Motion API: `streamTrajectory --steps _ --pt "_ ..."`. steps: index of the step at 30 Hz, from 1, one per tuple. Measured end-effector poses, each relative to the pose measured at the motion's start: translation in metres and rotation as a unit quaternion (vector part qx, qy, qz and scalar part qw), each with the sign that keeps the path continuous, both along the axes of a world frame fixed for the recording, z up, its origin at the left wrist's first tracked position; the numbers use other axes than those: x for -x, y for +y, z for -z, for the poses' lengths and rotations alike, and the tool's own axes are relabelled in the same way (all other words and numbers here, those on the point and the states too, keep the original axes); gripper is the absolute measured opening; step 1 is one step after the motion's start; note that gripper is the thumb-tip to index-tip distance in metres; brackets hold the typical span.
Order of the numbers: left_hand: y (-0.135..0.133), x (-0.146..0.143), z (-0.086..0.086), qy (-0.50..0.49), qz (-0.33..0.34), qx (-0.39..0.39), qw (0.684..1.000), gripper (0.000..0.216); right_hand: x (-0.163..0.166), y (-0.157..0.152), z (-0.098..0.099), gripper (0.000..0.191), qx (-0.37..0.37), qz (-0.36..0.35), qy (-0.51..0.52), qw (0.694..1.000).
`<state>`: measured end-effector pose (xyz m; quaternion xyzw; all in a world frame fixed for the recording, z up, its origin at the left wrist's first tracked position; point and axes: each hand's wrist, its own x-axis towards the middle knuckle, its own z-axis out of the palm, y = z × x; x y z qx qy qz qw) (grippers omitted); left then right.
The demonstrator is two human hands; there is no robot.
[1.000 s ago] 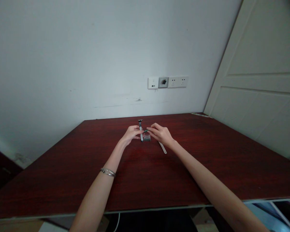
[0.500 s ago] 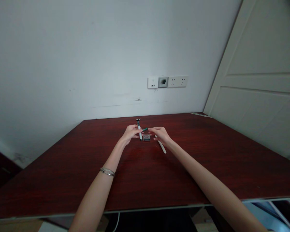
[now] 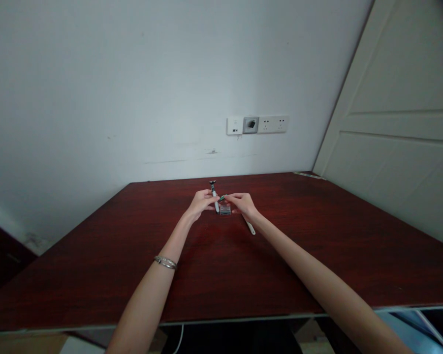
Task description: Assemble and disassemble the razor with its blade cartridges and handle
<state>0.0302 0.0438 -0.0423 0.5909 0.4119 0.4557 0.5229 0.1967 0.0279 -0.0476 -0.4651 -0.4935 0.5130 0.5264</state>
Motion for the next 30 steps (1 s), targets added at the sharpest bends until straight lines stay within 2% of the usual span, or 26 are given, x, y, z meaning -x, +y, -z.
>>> streamTrajectory --steps 7,17,23,30 --pt "0.009 0.004 -0.003 0.011 -0.038 -0.033 0.999 0.029 -0.012 0.015 -0.011 0.013 -0.007 -0.012 0.02 1.0" --pt "0.028 0.001 -0.009 0.045 -0.014 -0.082 0.996 0.026 -0.023 0.03 -0.034 0.01 -0.036 -0.064 0.038 0.997" --pt "0.041 0.003 -0.006 0.063 -0.002 -0.118 0.991 0.028 -0.03 0.037 -0.033 0.008 -0.028 -0.1 0.033 0.994" --pt "0.044 0.005 0.0 0.07 0.032 -0.111 0.991 0.033 -0.029 0.04 -0.029 0.006 -0.02 -0.102 0.028 0.994"
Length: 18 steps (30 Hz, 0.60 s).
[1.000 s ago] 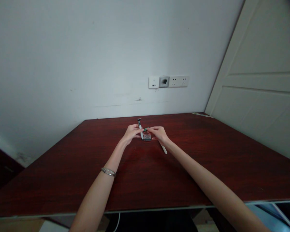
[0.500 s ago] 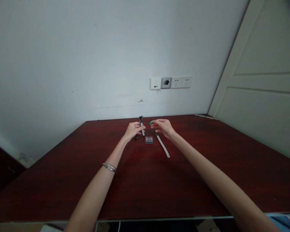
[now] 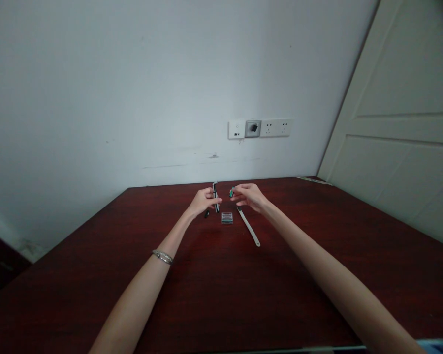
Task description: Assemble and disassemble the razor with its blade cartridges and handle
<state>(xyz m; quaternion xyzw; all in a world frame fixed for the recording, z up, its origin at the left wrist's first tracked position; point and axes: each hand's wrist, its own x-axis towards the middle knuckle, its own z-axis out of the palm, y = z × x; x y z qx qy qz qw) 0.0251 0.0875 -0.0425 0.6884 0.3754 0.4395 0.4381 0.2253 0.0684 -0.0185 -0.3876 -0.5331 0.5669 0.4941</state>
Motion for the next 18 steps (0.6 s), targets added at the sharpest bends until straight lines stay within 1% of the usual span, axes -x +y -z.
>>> streamTrajectory --steps 3,6,10,13,16,18 --pt "-0.002 -0.001 -0.001 -0.003 -0.005 -0.006 1.0 0.033 0.0 0.002 0.0 0.005 0.001 0.001 0.0 1.0" --pt "-0.005 -0.003 -0.003 -0.009 -0.026 -0.022 0.999 0.034 -0.002 0.002 0.0 0.006 0.002 0.003 0.0 1.0" --pt "-0.005 -0.006 -0.004 -0.028 -0.049 -0.079 0.995 0.029 -0.007 0.002 -0.002 0.008 0.003 0.006 -0.007 1.0" --pt "-0.002 -0.009 -0.002 -0.034 -0.08 -0.118 0.989 0.025 -0.01 0.004 -0.004 0.009 0.006 -0.001 -0.012 1.0" --pt "-0.001 -0.012 -0.001 -0.044 -0.111 -0.11 0.987 0.029 -0.011 0.007 -0.006 0.01 0.005 -0.005 -0.007 1.0" --pt "-0.002 -0.014 -0.002 -0.055 -0.114 -0.099 0.987 0.031 -0.011 0.008 -0.007 0.011 0.005 -0.003 -0.007 1.0"
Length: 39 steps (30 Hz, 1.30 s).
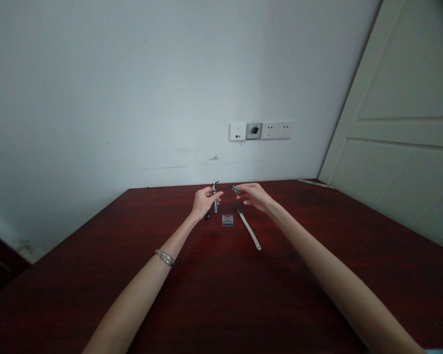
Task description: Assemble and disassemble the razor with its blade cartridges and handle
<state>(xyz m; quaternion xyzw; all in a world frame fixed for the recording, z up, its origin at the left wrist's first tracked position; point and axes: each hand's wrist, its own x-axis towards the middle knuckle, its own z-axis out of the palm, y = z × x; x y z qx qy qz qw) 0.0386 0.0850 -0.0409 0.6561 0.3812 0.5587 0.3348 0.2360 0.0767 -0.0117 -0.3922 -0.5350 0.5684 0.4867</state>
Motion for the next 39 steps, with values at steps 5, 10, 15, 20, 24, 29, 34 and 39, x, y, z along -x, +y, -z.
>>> streamTrajectory --steps 5,10,15,20,24,29,34,39 --pt "-0.01 -0.004 -0.001 -0.003 0.016 0.014 1.0 0.033 0.002 0.003 -0.002 0.012 -0.012 -0.014 -0.012 1.0" --pt "-0.015 -0.01 0.011 -0.024 0.016 0.006 1.0 0.033 -0.001 0.006 -0.001 0.015 -0.019 -0.023 -0.017 0.999" --pt "-0.015 -0.017 0.022 -0.047 0.004 0.004 0.999 0.031 -0.006 0.01 0.0 0.009 -0.01 -0.011 -0.015 1.0" --pt "-0.021 -0.022 0.022 -0.065 -0.016 0.003 0.998 0.03 -0.01 0.008 -0.006 0.008 0.002 -0.004 -0.023 1.0" --pt "-0.027 -0.025 0.022 -0.08 -0.058 -0.002 0.995 0.027 -0.012 0.004 -0.01 0.01 0.004 -0.012 -0.037 0.999" --pt "-0.032 -0.029 0.022 -0.092 -0.094 -0.024 0.991 0.025 -0.012 0.0 -0.011 0.016 0.004 -0.035 -0.034 0.999" --pt "-0.036 -0.03 0.024 -0.102 -0.063 0.003 0.993 0.031 -0.01 -0.001 -0.011 0.015 0.002 -0.034 -0.033 0.999" --pt "-0.038 -0.029 0.026 -0.123 -0.017 0.011 0.992 0.037 -0.009 -0.003 -0.012 0.013 0.013 -0.024 -0.023 0.999"
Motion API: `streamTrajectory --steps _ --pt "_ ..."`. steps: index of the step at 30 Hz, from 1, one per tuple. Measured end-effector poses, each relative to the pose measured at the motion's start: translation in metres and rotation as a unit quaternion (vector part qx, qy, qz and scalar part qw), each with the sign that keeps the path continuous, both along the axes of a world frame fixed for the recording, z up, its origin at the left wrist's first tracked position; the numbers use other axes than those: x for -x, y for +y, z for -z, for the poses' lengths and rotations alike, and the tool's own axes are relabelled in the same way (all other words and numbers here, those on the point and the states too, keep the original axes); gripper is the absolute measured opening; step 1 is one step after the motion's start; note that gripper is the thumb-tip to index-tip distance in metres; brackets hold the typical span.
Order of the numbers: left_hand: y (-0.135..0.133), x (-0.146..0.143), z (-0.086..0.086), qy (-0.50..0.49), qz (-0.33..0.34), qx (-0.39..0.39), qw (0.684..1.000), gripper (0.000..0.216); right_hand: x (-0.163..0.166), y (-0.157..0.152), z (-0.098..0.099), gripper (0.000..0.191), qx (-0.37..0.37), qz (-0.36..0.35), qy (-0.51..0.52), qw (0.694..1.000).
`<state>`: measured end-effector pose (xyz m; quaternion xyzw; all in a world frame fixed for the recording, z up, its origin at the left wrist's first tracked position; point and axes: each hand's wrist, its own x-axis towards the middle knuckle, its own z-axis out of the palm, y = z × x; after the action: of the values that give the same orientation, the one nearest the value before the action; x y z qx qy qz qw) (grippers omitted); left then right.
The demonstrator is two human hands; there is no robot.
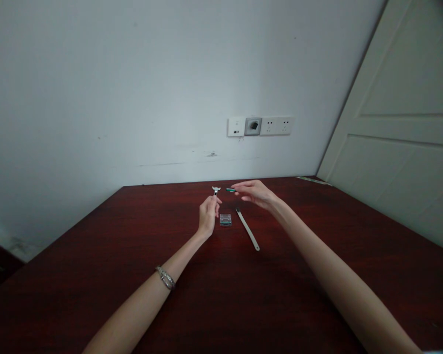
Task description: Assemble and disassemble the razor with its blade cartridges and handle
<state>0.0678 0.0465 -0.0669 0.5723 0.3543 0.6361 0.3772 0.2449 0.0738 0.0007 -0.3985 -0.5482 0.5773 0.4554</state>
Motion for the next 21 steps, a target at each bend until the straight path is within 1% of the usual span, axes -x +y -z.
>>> streamTrajectory --steps 6,12,15,21 --pt "-0.002 -0.001 0.001 -0.019 0.014 0.001 1.0 0.038 0.001 -0.004 0.0 0.016 0.009 -0.002 0.015 1.0" --pt "-0.003 -0.005 0.002 -0.026 0.015 0.017 0.999 0.04 0.006 -0.005 0.004 0.008 -0.014 0.009 0.021 1.0" --pt "-0.004 -0.006 0.001 -0.021 0.017 0.032 0.999 0.042 0.009 -0.007 0.004 0.007 -0.02 0.008 0.022 1.0" --pt "-0.009 -0.011 -0.001 -0.036 0.047 0.044 0.997 0.044 0.014 -0.01 0.002 0.011 -0.023 0.026 0.034 0.999"
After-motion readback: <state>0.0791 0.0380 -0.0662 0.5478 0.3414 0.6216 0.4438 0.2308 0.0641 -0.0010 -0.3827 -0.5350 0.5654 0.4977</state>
